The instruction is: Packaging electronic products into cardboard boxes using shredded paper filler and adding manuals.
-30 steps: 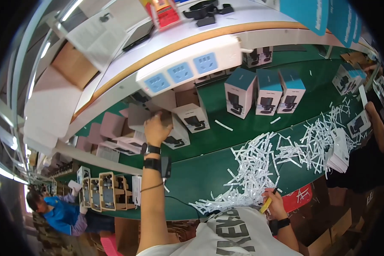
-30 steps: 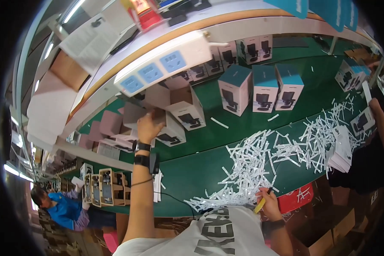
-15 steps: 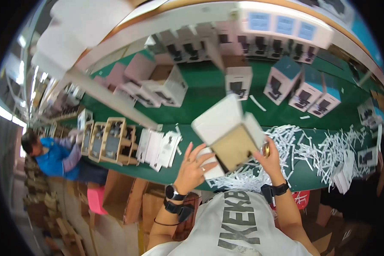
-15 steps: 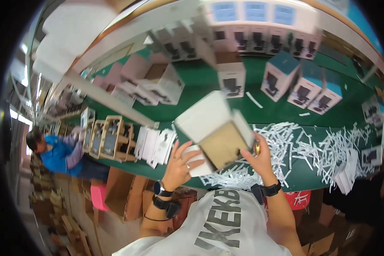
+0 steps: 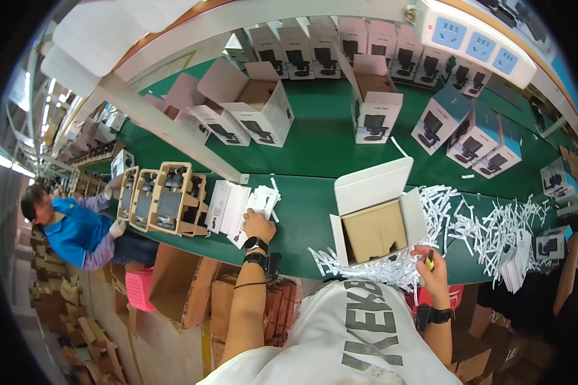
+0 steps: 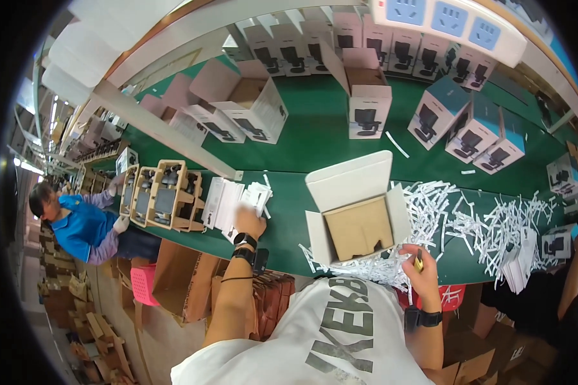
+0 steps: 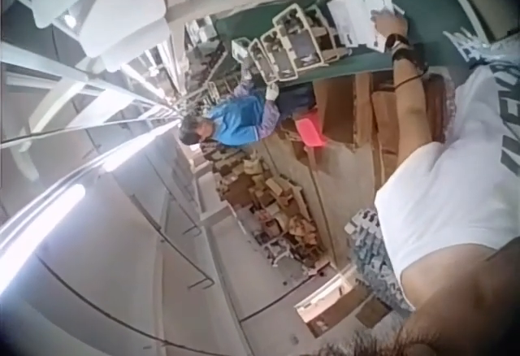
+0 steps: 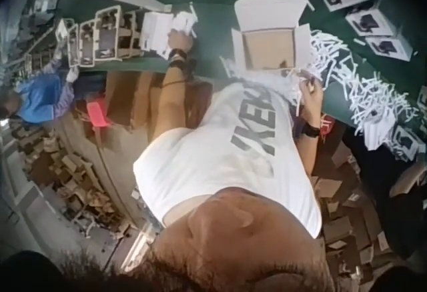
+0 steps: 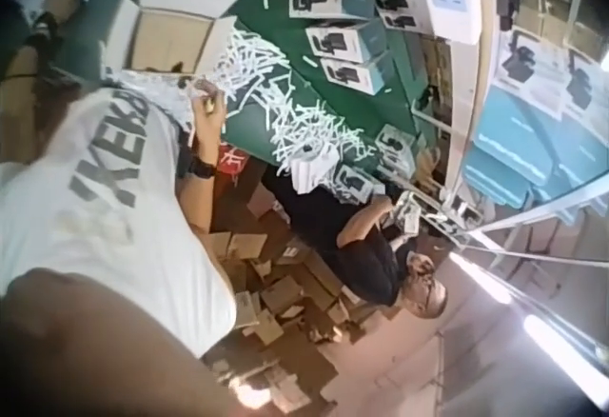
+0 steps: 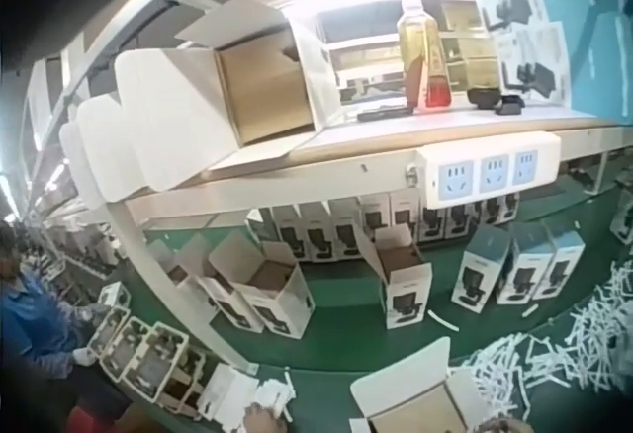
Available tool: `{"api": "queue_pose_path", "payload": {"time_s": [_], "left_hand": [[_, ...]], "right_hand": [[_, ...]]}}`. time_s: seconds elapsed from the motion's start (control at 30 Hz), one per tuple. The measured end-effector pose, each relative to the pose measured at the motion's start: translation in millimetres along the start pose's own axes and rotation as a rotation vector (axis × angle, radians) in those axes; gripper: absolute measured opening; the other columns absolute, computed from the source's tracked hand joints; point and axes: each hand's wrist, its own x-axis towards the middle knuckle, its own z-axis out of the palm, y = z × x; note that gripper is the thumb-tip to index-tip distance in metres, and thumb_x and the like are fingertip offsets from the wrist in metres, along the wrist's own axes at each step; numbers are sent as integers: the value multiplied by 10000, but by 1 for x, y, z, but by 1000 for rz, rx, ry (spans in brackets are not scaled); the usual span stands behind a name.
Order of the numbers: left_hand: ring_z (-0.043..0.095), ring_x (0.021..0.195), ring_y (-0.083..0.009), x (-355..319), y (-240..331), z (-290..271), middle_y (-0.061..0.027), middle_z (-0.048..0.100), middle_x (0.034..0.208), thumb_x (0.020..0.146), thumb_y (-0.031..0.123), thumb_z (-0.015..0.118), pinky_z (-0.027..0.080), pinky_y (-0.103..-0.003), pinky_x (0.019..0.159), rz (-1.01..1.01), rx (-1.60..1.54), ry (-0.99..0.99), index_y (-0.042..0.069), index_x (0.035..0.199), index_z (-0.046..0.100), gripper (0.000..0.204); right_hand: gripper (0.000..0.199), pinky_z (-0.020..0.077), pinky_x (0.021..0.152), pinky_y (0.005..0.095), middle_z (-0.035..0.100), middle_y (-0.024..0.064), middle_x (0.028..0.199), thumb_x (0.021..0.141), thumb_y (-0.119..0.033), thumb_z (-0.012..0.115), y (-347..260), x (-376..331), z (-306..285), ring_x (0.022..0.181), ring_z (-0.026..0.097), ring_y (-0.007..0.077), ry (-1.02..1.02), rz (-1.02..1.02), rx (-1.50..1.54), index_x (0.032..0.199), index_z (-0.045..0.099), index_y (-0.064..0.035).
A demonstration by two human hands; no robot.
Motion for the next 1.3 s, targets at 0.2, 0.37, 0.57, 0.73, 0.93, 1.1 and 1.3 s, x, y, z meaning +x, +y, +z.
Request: {"api": "queue_pose_path", "payload": {"time_s": [0.2, 0.37, 0.57, 0.73, 0.93, 1.1, 1.3], "left_hand": [[703, 977, -445, -11, 7, -25, -263, 709, 1119, 794, 289, 722, 584, -526, 845, -122, -173, 151, -32, 1004, 757, 386], [741, 874, -369, -42, 19, -61, -207, 761, 1009, 842, 175, 748, 588, -456, 843, -110, -1146, 377, -59, 1049, 716, 314], [645, 1226, -377, -143, 97, -221, -269, 584, 1402, 893, 162, 656, 489, -488, 1103, 184, -2227, 297, -105, 1423, 476, 621], [503, 1385, -380, -181, 152, -242, -262, 502, 1441, 809, 149, 606, 402, -504, 1162, 571, -1964, 180, -90, 1605, 169, 939], [564, 1148, -315, -168, 171, -191, -242, 495, 1405, 786, 53, 683, 448, -448, 1050, 769, -1319, 437, -13, 1627, -98, 1149], [512, 1283, -298, -180, 164, -203, -202, 499, 1373, 759, 110, 737, 393, -461, 1126, 467, -1465, 159, 8, 1642, -96, 1219], [501, 1341, -340, -177, 165, -217, -211, 520, 1381, 766, 175, 840, 394, -482, 1132, 694, -921, 359, -5, 1643, 10, 1220]], "right_hand": [[291, 441, 684, 212, 735, 33, 1075, 944, -89, 699, 32, -31, -2, 779, 539, 44, 148, 173, 137, 1222, 679, -8], [234, 452, 687, 224, 741, 30, 1066, 973, -83, 684, 28, -39, 14, 769, 541, 48, 114, 305, 172, 1197, 689, -14], [182, 446, 649, 225, 732, 24, 1026, 1020, -122, 647, 51, -42, 13, 737, 534, 50, 80, 470, 337, 1166, 685, -19], [203, 449, 642, 223, 712, 20, 968, 1075, -177, 585, 54, -33, 17, 709, 539, 62, -69, 475, 249, 1159, 679, -18], [250, 465, 657, 230, 702, 27, 934, 1104, -220, 551, 52, -37, 16, 715, 556, 70, -63, 517, 174, 1167, 679, -14], [252, 479, 671, 238, 703, 28, 925, 1099, -222, 555, 53, -39, 14, 717, 566, 74, -182, 500, 0, 1167, 679, -13], [245, 484, 650, 253, 693, 24, 890, 1076, -203, 585, 37, -7, 8, 697, 569, 78, -153, 245, -128, 1171, 687, -2]]}}
